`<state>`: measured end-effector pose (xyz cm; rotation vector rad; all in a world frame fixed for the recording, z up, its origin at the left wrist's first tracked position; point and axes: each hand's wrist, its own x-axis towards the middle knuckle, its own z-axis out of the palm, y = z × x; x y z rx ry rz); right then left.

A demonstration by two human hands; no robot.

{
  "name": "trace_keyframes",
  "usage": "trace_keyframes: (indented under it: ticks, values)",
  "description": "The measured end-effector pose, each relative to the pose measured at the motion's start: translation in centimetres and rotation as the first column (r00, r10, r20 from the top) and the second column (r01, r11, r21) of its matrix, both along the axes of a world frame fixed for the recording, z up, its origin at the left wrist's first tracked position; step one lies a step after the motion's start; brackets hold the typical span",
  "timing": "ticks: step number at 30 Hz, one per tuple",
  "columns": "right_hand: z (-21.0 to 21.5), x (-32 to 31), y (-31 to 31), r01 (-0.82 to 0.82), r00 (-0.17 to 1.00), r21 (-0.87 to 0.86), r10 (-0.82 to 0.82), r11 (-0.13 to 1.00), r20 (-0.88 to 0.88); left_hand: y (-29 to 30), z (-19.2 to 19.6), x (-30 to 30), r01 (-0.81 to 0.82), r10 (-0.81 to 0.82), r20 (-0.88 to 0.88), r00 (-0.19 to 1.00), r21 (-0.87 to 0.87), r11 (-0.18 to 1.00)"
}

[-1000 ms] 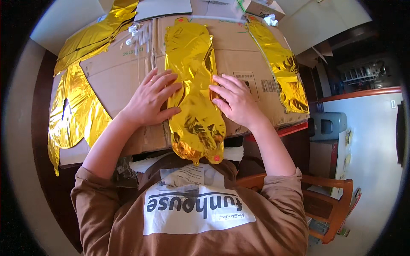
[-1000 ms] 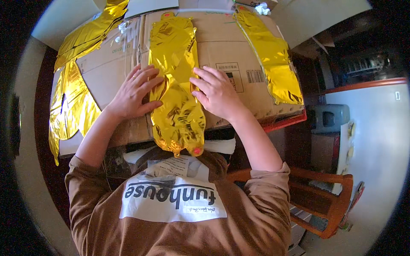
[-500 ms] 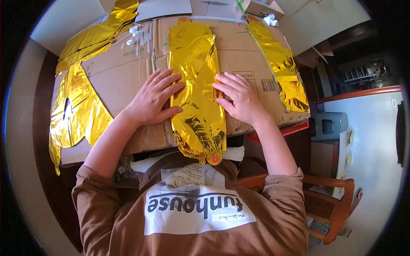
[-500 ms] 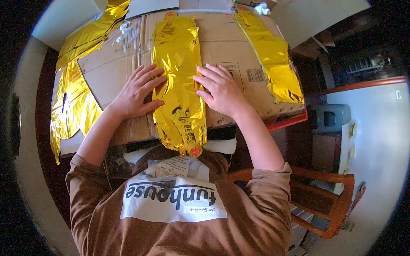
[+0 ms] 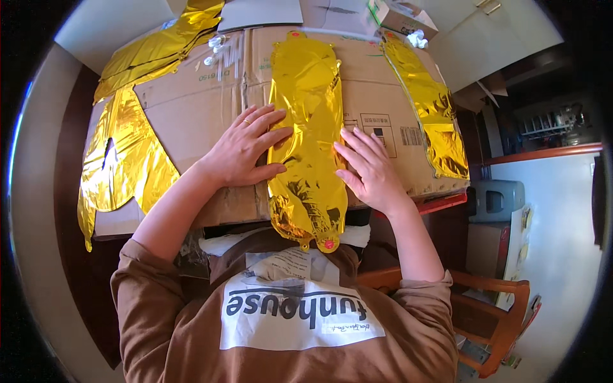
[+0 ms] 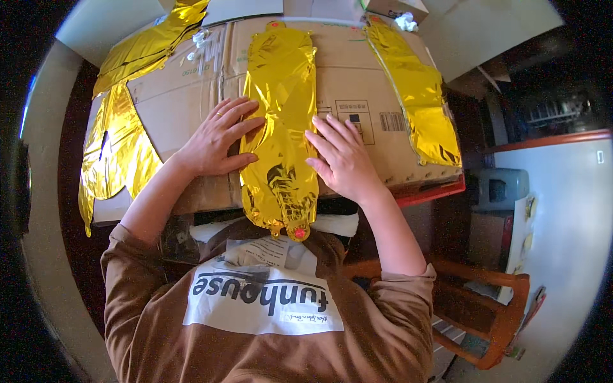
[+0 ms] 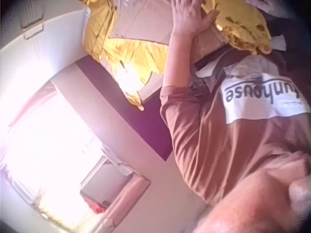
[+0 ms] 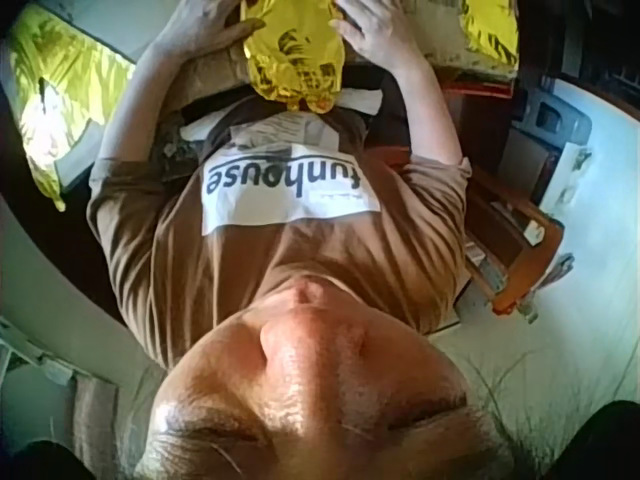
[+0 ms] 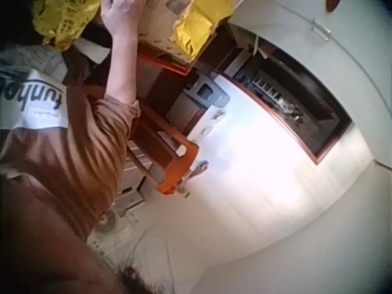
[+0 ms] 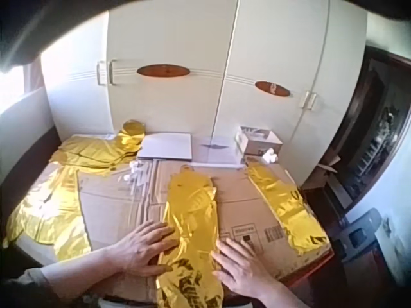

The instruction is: Folding and flattening gold foil balloons onto cardboard inserts for packaging.

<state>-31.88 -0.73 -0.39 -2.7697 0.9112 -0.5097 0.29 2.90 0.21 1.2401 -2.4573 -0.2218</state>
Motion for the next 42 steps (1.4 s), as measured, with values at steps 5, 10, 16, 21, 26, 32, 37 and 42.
trace_keyframes:
  ticks: [5,10,16,21,26,32,37,42]
  values:
    - [1.3,1.1,1.3,-0.003,1.000,-0.026,0.002,1.000,-0.021,0.0,-0.1,0.1,0.004,-0.004,-0.001,1.000,-0.009,1.000]
    - [1.8,4.2,4.4,-0.073,0.997,0.023,0.074,0.997,-0.017,-0.1,-0.3,0.3,0.018,-0.018,0.008,1.000,-0.022,1.000]
    - [0.6,5.5,5.6,-0.128,0.991,0.049,0.129,0.991,-0.035,-0.7,0.1,0.8,0.015,-0.013,-0.087,0.996,0.022,1.000]
    - [0.7,5.5,5.6,-0.138,0.989,0.046,0.140,0.989,-0.048,-2.7,0.0,2.1,0.011,-0.013,-0.081,0.997,-0.026,1.000]
    - [2.1,5.7,5.6,-0.125,0.987,0.073,0.131,0.990,-0.092,-3.0,0.4,2.1,0.014,-0.016,-0.054,0.998,-0.029,0.999]
    - [1.6,8.8,5.7,-0.160,0.983,-0.013,0.161,0.987,0.086,-3.0,0.0,2.1,0.012,-0.014,-0.069,0.997,-0.026,1.000]
    - [0.7,9.3,7.4,-0.175,0.985,-0.008,0.175,0.985,0.002,-3.1,0.0,2.2,0.014,-0.016,-0.058,0.998,-0.028,1.000]
    - [0.9,9.0,8.7,-0.184,0.983,-0.031,0.184,0.982,-0.022,-3.2,-0.2,2.4,0.021,-0.022,-0.080,0.997,-0.016,1.000]
